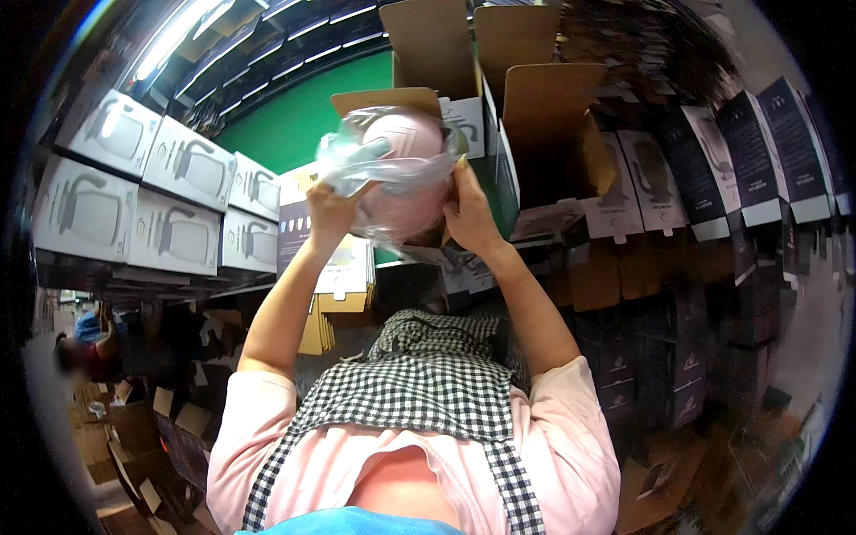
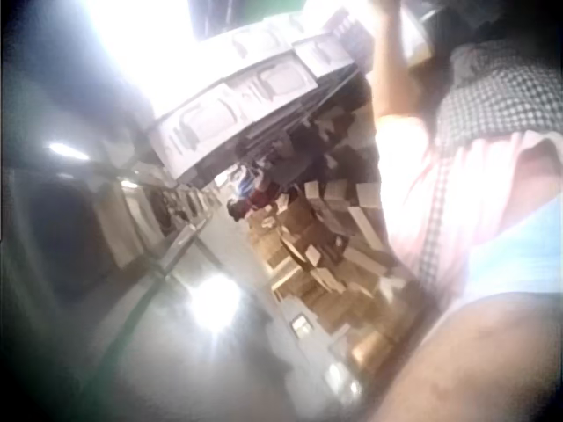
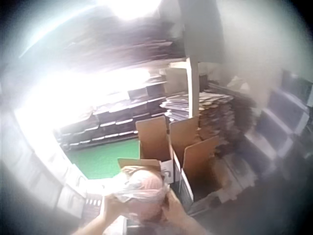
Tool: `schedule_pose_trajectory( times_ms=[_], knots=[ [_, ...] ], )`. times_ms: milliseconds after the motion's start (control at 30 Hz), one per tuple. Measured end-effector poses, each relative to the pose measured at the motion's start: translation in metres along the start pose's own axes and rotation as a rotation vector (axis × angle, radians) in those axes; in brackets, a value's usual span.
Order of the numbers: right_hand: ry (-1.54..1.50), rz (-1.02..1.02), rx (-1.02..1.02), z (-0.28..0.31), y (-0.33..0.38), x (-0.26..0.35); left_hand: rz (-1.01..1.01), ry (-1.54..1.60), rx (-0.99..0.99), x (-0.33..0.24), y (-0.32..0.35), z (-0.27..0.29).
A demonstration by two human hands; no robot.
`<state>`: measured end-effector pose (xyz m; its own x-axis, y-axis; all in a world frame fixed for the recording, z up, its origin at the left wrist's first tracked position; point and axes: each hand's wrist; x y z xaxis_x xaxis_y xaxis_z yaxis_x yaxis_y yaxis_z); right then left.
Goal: The person places vacuum flasks into individual product boxes and then stacks the boxes into a larger shipping carton in a warehouse.
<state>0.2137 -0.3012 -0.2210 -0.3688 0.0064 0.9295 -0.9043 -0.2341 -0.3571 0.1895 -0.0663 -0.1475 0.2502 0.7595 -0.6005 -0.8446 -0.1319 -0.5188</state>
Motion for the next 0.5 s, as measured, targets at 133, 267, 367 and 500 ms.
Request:
schedule_pose_trajectory(
  times_ms=[133, 267, 367, 500],
  knots=[
    [0.551, 0.575, -0.197, -0.017, 0.019, 0.056, 0.182, 0.042, 0.219, -0.011, -0.022, 0.008],
    [0.780, 0.382, 0.227, -0.061, 0.050, 0.054, 0.227, -0.080, 0.308, -0.014, -0.030, 0.006],
    [1.050, 0.268, 0.184, -0.082, 0.051, 0.035, 0.200, -0.043, 0.210, -0.022, -0.026, 0.008],
    [0.993, 0.137, 0.242, -0.091, 0.052, 0.036, 0.197, -0.056, 0.184, -0.032, -0.035, 0.018]
  ],
)
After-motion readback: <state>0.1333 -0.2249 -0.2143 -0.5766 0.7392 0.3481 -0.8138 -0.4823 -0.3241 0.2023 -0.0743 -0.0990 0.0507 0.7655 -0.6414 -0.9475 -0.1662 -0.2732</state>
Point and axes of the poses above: each hand's wrist, its own y-axis away from the middle knuckle, its own z-axis out of the back of the hand, x = y × z, and after that the axes turned 10 degrees about -y, right-handed
